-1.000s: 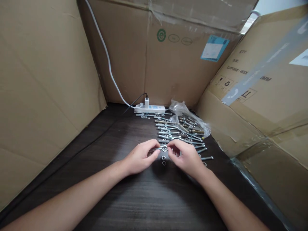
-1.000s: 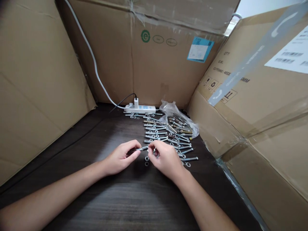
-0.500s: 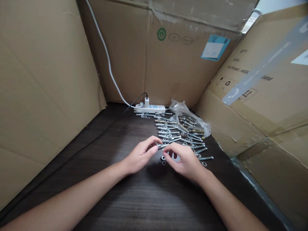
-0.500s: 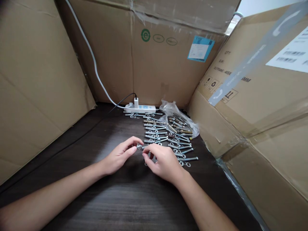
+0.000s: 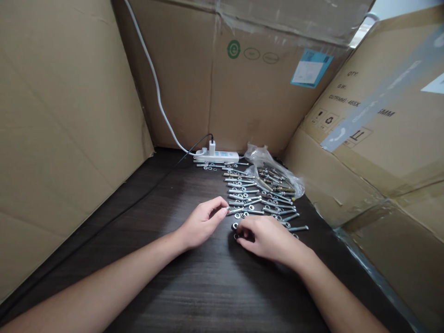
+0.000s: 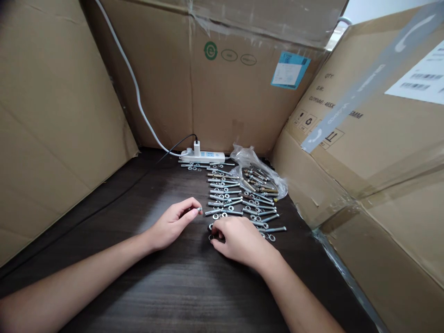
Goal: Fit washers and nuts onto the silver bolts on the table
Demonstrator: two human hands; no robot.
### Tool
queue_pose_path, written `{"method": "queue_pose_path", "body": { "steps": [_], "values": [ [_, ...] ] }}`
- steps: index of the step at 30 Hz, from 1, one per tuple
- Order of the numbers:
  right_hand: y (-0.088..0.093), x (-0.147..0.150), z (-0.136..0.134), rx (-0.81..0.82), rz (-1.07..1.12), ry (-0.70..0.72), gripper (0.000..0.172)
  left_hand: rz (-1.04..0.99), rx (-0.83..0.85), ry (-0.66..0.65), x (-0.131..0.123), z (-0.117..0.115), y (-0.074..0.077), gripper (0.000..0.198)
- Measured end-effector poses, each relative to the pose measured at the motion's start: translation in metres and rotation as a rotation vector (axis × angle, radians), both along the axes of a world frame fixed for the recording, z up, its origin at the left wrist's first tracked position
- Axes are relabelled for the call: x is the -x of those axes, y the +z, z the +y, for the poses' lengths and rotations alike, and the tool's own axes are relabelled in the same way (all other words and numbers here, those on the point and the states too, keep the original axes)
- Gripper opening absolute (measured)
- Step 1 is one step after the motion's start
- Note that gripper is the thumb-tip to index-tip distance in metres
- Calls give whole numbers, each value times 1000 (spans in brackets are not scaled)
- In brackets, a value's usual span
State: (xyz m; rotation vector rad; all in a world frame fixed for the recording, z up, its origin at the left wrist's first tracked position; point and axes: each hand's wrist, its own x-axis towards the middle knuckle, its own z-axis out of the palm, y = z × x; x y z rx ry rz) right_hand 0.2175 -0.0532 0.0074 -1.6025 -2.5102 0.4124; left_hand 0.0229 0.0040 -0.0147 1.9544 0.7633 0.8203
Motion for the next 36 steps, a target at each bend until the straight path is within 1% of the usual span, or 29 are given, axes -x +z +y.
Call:
{"method": "queue_pose_path", "body": {
  "steps": [9, 15, 22, 26, 28, 31, 36],
  "values": [
    [-1, 4, 0, -73, -57, 34, 6, 39, -21, -28, 0, 0, 0, 22],
    [-1, 7, -1, -66, -95, 54, 11, 43, -36, -27, 0, -1, 0, 21],
    [-4, 12, -1, -132, -202, 61, 6, 44, -38, -31, -1, -2, -1, 22],
    [-8, 15, 0, -195, -251, 74, 10, 45, -34, -31, -1, -1, -2, 22],
    [-10, 15, 1, -216, -227, 79, 12, 40, -37, -35, -1, -1, -1, 22],
    [-13, 13, 2, -275, -108, 45, 13, 41, -37, -46, -1, -1, 0, 22],
    [-13, 8, 0, -546, 207, -97, 18, 49, -49, -39, -1, -6, 0, 21]
  ]
}}
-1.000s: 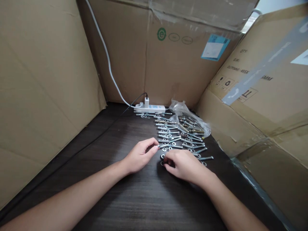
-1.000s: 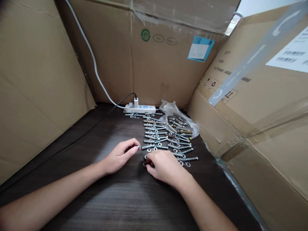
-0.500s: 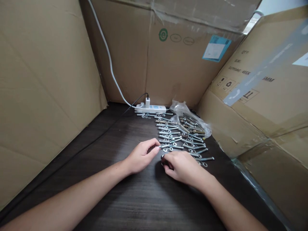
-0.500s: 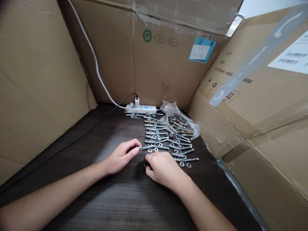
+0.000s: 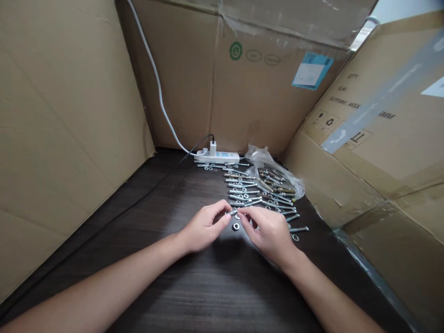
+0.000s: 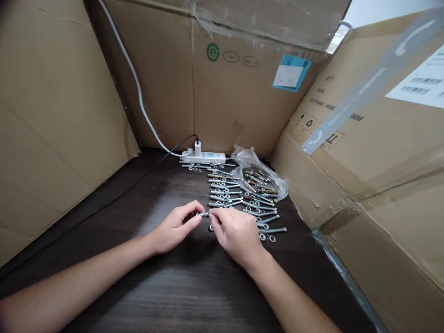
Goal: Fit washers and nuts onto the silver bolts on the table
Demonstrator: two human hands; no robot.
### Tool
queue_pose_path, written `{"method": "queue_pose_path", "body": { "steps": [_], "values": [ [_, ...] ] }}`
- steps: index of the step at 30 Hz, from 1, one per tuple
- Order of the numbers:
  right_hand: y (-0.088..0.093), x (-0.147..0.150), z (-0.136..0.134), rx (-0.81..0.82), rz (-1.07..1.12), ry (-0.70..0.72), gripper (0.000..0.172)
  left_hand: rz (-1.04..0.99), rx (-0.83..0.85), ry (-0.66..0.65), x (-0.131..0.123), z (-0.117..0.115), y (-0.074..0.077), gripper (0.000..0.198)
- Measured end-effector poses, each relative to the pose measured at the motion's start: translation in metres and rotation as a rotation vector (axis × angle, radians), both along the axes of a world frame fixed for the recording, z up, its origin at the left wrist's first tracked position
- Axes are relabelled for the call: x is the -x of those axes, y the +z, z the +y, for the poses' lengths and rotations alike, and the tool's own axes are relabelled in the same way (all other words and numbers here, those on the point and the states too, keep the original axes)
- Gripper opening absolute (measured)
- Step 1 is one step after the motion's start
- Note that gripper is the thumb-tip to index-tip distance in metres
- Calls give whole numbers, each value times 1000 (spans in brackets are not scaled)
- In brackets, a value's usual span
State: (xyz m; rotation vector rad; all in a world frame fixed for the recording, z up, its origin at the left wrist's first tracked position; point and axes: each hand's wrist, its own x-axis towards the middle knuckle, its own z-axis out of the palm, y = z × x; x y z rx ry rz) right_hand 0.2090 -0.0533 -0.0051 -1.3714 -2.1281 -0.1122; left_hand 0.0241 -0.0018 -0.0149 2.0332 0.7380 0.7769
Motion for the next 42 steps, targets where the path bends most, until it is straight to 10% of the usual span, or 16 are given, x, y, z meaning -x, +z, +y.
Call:
{"method": "queue_pose_path", "body": {
  "steps": [15, 30, 42],
  "values": [
    [2, 2, -3, -154, 60, 79, 23, -186, 255, -48, -4, -6, 0, 22],
    [9, -3, 2, 455, -317, 40, 20, -122, 170, 36, -2, 0, 0, 23],
    [3, -5, 4, 13, 140, 102, 18, -66, 177, -57, -3, -1, 1, 21]
  ]
}}
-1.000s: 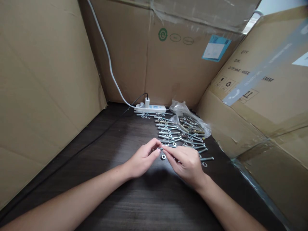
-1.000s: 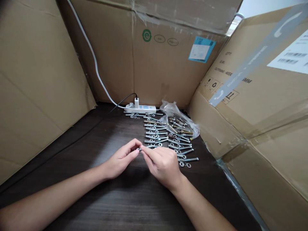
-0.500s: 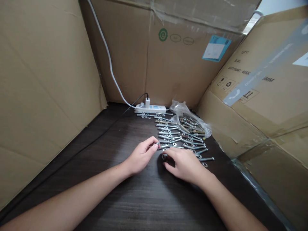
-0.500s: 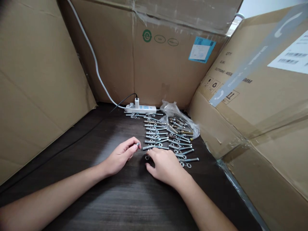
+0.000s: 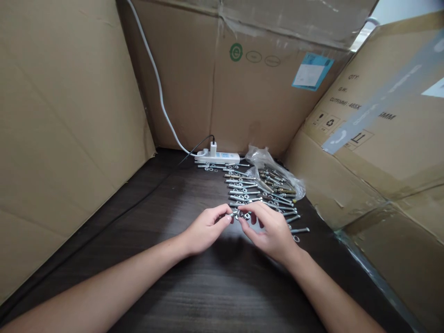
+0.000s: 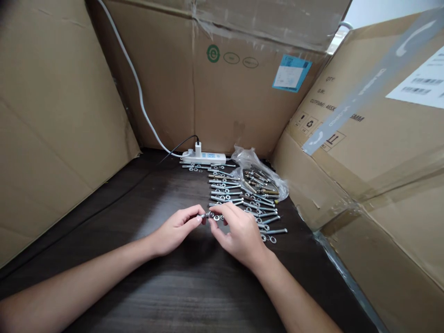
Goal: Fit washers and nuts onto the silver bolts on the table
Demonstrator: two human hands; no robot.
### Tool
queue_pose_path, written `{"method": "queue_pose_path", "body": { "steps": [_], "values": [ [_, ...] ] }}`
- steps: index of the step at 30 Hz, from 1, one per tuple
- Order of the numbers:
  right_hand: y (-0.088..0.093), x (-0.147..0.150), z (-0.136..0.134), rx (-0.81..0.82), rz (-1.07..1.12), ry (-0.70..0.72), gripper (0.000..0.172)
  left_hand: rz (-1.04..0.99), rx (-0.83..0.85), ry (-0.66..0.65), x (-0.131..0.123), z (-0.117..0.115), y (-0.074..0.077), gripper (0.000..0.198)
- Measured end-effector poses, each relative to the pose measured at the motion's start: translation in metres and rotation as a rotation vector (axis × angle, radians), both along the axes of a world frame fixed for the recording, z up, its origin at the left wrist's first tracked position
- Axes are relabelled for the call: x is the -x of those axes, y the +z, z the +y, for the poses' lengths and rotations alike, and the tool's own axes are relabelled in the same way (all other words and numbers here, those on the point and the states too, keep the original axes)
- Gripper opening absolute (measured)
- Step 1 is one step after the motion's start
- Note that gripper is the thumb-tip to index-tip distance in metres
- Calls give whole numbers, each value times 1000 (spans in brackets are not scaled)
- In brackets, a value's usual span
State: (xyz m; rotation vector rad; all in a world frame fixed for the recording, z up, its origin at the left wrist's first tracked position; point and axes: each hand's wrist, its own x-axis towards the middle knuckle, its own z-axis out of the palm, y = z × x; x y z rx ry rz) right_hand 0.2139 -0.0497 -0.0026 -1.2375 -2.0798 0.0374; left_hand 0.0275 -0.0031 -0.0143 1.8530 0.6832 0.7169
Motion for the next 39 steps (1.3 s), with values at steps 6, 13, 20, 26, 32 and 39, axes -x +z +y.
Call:
{"method": "queue_pose_path", "body": {
  "steps": [6, 13, 20, 26, 32, 39],
  "values": [
    [-3, 1, 1, 28, 0, 112, 22, -1, -61, -34, 0, -3, -2, 19],
    [-5, 0, 1, 27, 14, 148, 22, 40, -143, -21, 1, 0, -2, 18],
    [-3, 0, 1, 49, -8, 71, 20, 167, -198, 0, 2, -4, -2, 15],
    [6, 0, -4, 135, 26, 46, 12, 193, -207, 0, 3, -6, -1, 11],
    [3, 1, -3, 158, -43, 46, 16, 154, -175, 12, 1, -6, 0, 12],
    [5, -1, -2, 157, -50, -61, 30, 251, -193, 37, 0, -7, -3, 13]
  ]
}}
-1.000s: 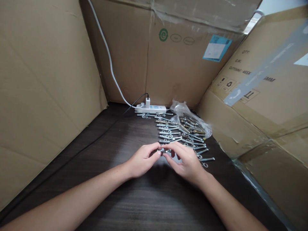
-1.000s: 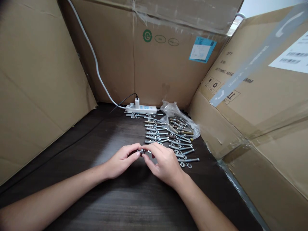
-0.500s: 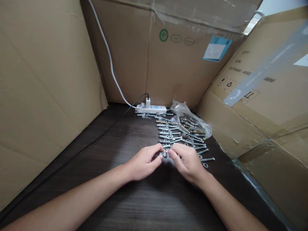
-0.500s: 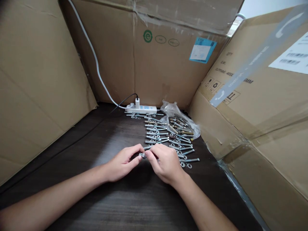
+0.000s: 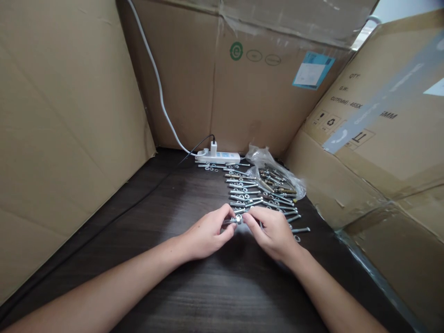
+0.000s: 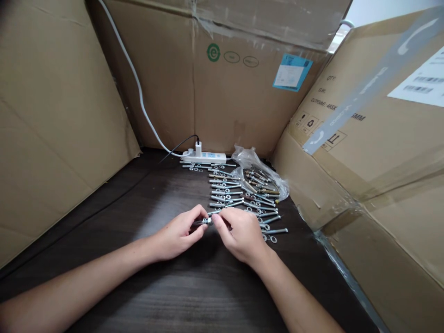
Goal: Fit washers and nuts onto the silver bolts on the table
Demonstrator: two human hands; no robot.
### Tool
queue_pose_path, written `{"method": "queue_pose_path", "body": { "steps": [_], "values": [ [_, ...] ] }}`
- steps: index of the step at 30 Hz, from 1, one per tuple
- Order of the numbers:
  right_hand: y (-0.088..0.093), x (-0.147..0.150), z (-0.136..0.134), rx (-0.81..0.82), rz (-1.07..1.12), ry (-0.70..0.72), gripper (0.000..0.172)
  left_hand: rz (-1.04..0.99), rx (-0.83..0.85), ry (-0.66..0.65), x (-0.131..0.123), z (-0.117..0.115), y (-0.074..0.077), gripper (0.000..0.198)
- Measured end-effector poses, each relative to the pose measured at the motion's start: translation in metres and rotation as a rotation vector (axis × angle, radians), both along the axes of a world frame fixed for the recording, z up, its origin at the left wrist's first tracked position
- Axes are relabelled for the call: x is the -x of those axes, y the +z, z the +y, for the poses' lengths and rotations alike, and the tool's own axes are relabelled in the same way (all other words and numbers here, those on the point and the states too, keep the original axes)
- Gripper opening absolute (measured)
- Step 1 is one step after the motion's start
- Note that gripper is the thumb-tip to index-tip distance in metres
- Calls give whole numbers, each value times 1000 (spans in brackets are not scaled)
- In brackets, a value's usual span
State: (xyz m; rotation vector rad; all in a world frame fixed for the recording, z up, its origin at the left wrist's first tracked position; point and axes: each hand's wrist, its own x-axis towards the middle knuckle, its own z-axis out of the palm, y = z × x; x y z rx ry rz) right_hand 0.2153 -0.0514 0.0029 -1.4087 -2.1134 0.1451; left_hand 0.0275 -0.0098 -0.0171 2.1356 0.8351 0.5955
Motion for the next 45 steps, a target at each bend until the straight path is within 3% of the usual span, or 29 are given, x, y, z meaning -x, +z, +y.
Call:
{"method": "queue_pose_path", "body": {
  "steps": [2, 4, 6, 10, 14, 18, 21, 25, 29, 34, 39, 43, 45],
  "values": [
    [2, 0, -1, -11, 37, 50, 16, -10, -2, -1, 0, 0, 0, 11],
    [1, 1, -1, -3, 42, 97, 24, -18, -4, 1, 0, 0, 0, 10],
    [-1, 0, -1, 18, 2, 84, 16, -6, -4, 4, 1, 0, 0, 11],
    [-4, -1, 1, 54, -46, -28, 43, 25, -9, 10, 1, 0, 0, 15],
    [1, -1, -1, 32, 26, 49, 15, 14, -30, 7, 1, 0, -1, 12],
    [4, 1, -2, 43, 7, 130, 28, -1, -31, -4, 0, 0, -1, 10],
    [0, 0, 0, 45, -44, 88, 13, 21, -45, -9, 0, 0, -2, 10],
    [-3, -1, 2, 62, -80, -21, 48, 49, -60, 5, 1, 2, -3, 12],
    [0, -1, 0, 35, -7, 41, 17, -8, -57, -26, 1, 2, -4, 13],
    [0, 1, -1, 53, -39, 128, 26, -11, -18, -22, 1, 1, -3, 17],
    [-2, 0, 1, 46, -52, 98, 15, 7, -39, 15, 0, 0, -1, 6],
    [-1, 0, 1, 81, -92, 37, 42, 7, -59, 14, 0, 0, 2, 6],
    [0, 0, 0, 72, -53, 23, 32, 15, -60, 17, 0, 0, 2, 7]
  ]
}}
